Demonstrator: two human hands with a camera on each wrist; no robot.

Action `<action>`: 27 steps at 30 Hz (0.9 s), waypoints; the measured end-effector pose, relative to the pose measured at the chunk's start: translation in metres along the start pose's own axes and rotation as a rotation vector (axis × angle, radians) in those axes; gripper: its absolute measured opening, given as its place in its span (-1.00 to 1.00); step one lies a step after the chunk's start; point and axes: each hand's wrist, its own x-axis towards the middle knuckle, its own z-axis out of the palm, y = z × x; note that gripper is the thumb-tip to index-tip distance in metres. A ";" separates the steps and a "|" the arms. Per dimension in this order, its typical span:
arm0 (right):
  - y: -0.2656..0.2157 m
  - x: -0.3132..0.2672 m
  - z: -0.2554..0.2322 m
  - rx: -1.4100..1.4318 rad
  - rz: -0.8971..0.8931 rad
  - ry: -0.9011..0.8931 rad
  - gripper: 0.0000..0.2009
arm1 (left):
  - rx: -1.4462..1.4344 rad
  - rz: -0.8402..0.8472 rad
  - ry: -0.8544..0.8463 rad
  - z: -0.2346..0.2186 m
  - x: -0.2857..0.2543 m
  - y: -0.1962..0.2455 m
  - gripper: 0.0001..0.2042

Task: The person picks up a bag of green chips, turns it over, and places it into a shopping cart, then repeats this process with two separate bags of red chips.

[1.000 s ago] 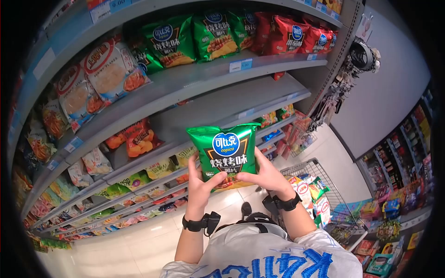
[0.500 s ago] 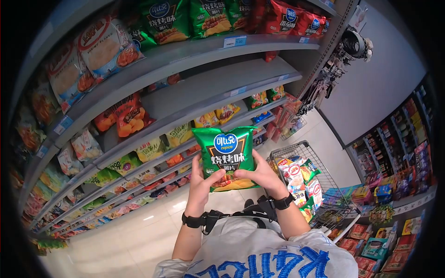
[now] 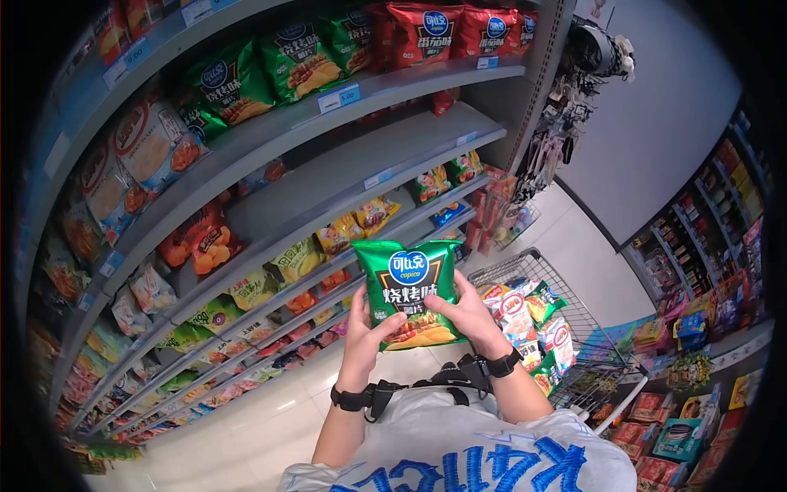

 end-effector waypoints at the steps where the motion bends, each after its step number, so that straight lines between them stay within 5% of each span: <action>1: 0.002 -0.001 -0.003 0.061 0.016 -0.001 -0.27 | -0.005 -0.013 0.014 0.004 0.000 -0.003 -0.15; 9: -0.001 0.003 -0.029 0.213 0.091 -0.136 -0.23 | 0.166 0.083 0.103 0.029 -0.005 -0.010 -0.11; 11: 0.015 0.013 -0.035 0.141 0.041 -0.108 -0.20 | 0.687 0.357 0.282 0.028 -0.007 -0.016 -0.16; 13: 0.018 0.017 -0.034 0.076 -0.002 -0.026 -0.14 | 0.682 0.393 0.347 0.037 -0.014 -0.010 -0.28; 16: 0.009 0.016 -0.027 0.084 0.005 -0.046 -0.02 | 0.440 0.221 0.128 0.046 -0.023 -0.007 -0.46; 27: 0.013 0.013 -0.021 0.165 -0.054 -0.219 -0.23 | 0.322 0.234 0.293 0.031 -0.025 -0.003 -0.29</action>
